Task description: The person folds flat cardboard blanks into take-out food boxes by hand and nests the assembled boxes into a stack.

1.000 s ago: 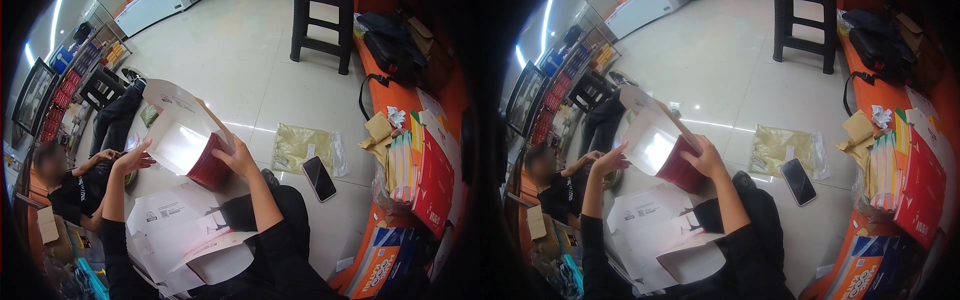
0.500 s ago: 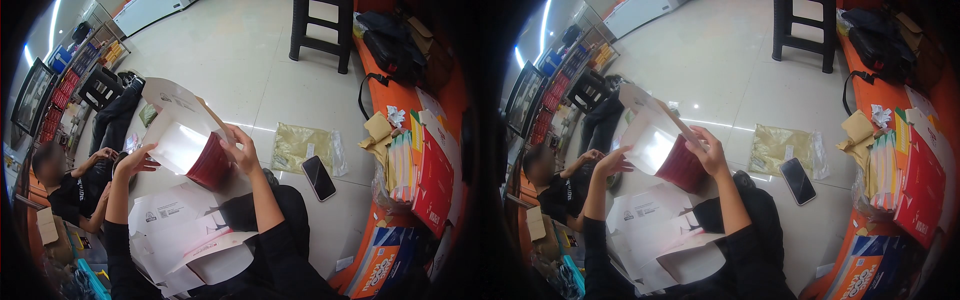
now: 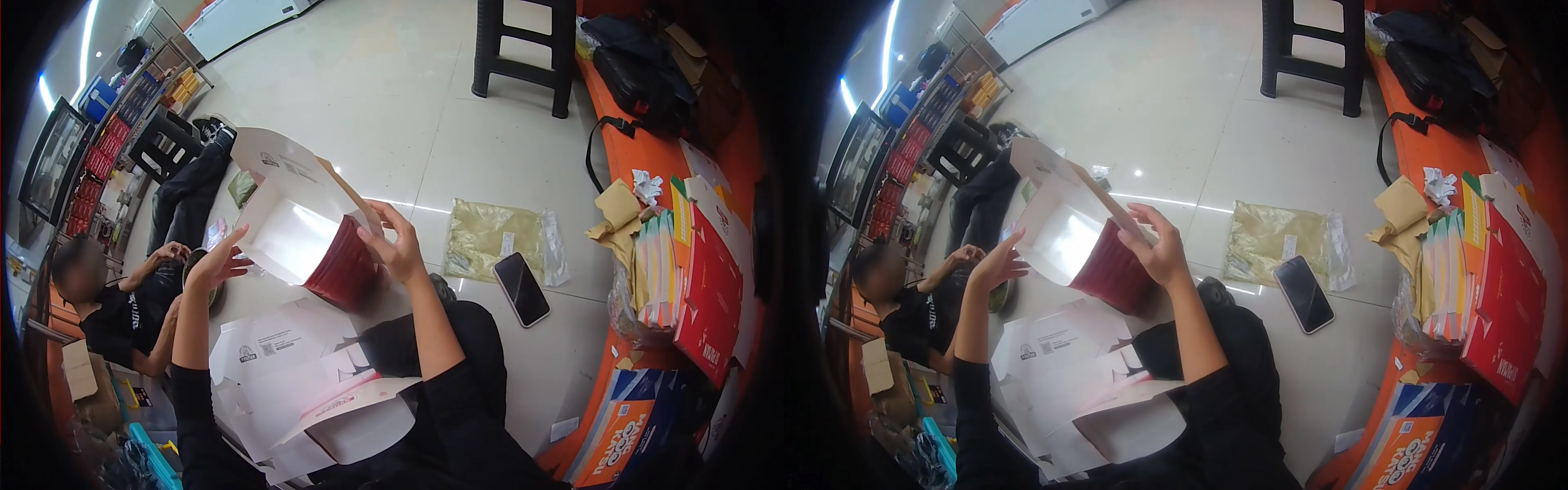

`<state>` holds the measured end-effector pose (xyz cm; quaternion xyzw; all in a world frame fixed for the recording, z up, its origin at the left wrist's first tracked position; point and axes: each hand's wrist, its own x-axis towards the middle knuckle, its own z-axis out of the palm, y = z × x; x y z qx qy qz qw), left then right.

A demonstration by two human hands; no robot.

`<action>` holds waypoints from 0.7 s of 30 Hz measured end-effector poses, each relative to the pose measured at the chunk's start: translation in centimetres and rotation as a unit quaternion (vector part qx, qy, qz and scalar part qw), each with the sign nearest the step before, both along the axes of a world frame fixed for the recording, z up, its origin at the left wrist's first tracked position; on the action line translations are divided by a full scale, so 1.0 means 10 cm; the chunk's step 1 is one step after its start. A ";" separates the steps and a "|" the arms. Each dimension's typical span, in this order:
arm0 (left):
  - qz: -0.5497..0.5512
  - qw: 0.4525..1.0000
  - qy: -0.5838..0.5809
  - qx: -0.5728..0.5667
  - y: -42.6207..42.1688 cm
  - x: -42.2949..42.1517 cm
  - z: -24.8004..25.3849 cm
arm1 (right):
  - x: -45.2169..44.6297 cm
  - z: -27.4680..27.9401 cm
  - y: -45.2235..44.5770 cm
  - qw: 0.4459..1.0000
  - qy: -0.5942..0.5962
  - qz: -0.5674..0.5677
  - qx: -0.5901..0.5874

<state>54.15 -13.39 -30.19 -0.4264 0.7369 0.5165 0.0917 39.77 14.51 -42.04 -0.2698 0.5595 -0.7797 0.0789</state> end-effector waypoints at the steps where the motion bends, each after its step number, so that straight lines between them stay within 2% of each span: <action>1: 0.000 1.000 0.000 0.000 0.02 0.00 0.00 | 0.00 0.01 0.00 1.000 0.004 -0.003 -0.004; 7: -0.022 0.998 -0.019 0.060 0.21 -0.03 -0.03 | 0.01 0.06 0.03 1.000 0.017 -0.021 0.002; 9: -0.009 0.989 -0.018 0.147 0.37 -0.06 0.04 | 0.03 0.11 0.05 0.999 0.022 -0.025 0.002; 17: 0.021 0.990 0.051 0.128 0.28 -0.19 -0.09 | 0.08 0.18 0.03 0.999 0.025 -0.014 -0.020; 21: -0.004 0.992 0.084 0.096 0.11 -0.36 -0.23 | 0.13 0.27 0.05 0.996 0.087 -0.020 0.001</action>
